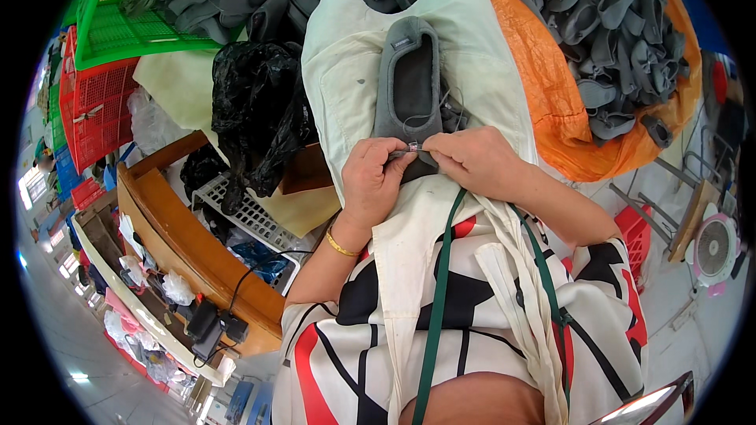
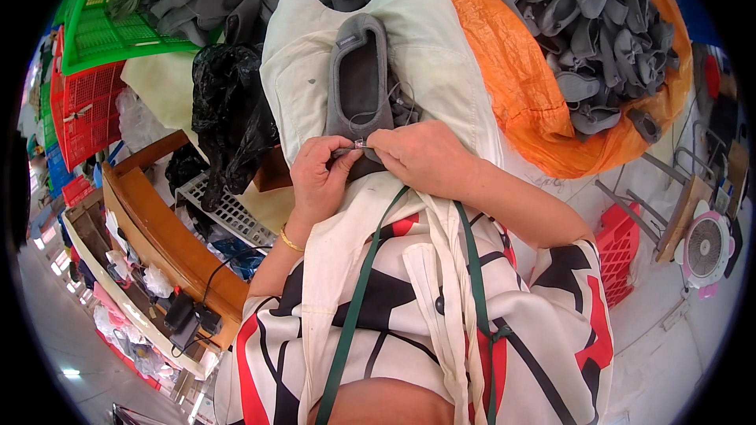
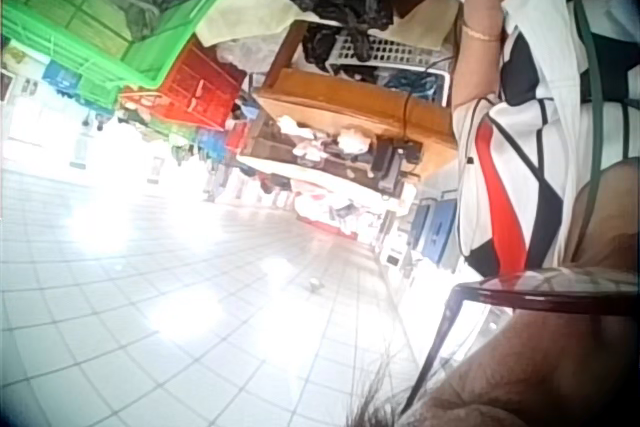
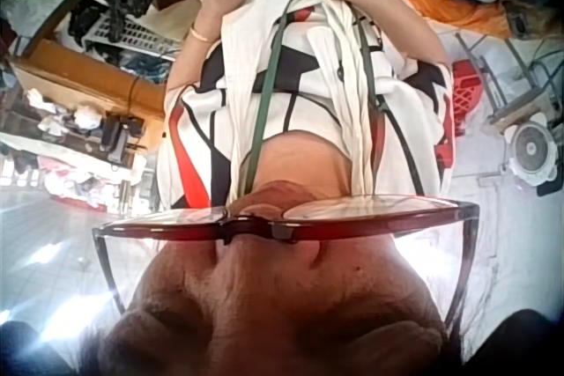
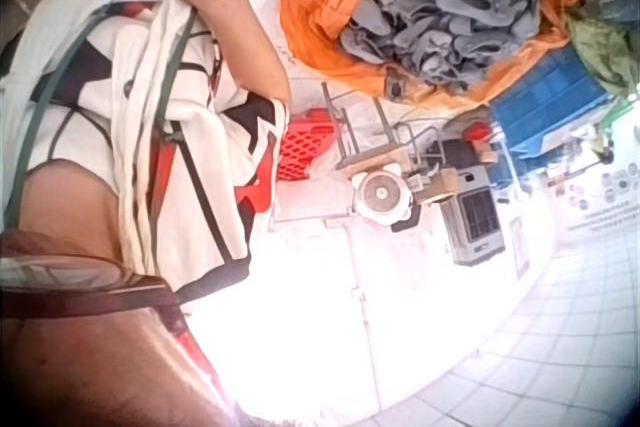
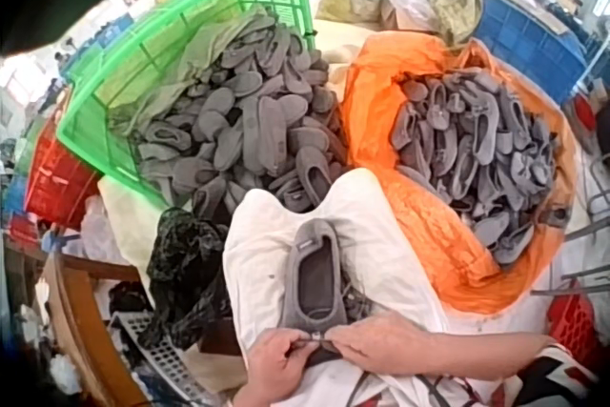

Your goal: The person sits cross-legged and sews grey slipper uppers using a needle and thread. They pick up individual slipper parts from a large orange sack, stitch the edges together, and place the finished items into a green basket.

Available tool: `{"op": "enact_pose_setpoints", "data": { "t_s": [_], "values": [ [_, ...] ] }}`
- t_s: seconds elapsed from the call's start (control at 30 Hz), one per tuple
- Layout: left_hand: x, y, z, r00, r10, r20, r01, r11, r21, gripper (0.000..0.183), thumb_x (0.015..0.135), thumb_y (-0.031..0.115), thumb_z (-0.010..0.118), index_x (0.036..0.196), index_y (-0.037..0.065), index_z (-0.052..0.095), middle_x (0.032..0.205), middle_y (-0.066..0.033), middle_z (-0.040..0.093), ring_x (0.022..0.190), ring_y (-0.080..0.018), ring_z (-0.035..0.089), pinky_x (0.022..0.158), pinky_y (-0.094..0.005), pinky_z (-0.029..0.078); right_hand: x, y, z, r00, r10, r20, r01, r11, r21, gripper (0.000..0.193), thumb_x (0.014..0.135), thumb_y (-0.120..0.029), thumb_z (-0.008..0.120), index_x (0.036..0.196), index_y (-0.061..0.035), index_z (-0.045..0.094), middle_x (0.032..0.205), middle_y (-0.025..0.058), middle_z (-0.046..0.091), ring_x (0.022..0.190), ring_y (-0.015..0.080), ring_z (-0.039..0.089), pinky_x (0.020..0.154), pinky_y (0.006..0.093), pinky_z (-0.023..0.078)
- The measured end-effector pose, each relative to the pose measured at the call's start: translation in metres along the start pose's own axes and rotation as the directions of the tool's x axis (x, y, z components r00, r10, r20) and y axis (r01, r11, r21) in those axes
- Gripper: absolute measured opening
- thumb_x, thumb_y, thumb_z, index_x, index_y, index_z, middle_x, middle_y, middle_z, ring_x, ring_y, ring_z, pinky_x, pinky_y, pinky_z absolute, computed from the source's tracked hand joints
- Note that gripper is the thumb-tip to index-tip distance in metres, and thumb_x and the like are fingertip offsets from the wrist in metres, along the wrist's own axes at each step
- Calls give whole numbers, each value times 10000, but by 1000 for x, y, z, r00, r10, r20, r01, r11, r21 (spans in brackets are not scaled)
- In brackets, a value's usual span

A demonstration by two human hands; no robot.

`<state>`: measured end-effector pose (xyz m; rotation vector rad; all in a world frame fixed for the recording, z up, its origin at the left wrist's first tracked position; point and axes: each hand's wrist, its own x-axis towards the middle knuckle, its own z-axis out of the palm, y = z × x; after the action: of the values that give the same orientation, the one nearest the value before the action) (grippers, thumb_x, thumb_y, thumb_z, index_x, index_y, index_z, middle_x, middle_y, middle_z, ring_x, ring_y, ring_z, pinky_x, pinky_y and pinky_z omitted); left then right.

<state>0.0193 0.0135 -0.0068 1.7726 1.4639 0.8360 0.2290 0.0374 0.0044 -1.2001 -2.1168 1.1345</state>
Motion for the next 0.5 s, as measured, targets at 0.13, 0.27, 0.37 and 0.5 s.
{"op": "enact_pose_setpoints", "data": {
  "t_s": [0.13, 0.27, 0.37, 0.5],
  "values": [
    [0, 0, 0, 1000, 9, -3, -9, 1000, 12, 166, 768, 61, 777, 885, 48, 659, 826, -78, 675, 756, -257, 618, 647, -346, 504, 0, -4, -4, 998, 20, 66, -17, 999, -51, 77, 867, -114, 600, 938, -88, 616, 685, 124, 615, 645, 319, 633, 569, 425, 489],
    [0, 2, 1, 1000, 6, -20, -5, 1000, 24, 149, 764, 72, 783, 857, 50, 670, 778, -76, 668, 712, -250, 612, 620, -345, 492, 2, -9, -4, 992, 21, 127, -2, 988, -154, 73, 849, -97, 602, 903, -62, 568, 632, 124, 581, 604, 313, 620, 550, 423, 481],
    [0, 3, 3, 998, -50, -25, 50, 999, 4, 132, 761, 80, 792, 830, 51, 683, 738, -78, 657, 660, -245, 600, 588, -341, 476, 0, -11, 8, 993, 30, 115, 0, 967, -254, 98, 832, -85, 602, 850, -54, 512, 596, 122, 566, 565, 308, 612, 516, 422, 470],
    [-2, 4, 5, 995, -76, -70, 75, 997, -13, 120, 761, 92, 800, 807, 50, 697, 706, -84, 645, 623, -240, 589, 563, -333, 461, 1, -11, 13, 995, -13, 97, 40, 959, -282, 155, 772, -78, 593, 907, -41, 527, 613, 120, 616, 571, 303, 648, 482, 415, 490]
  ]
}}
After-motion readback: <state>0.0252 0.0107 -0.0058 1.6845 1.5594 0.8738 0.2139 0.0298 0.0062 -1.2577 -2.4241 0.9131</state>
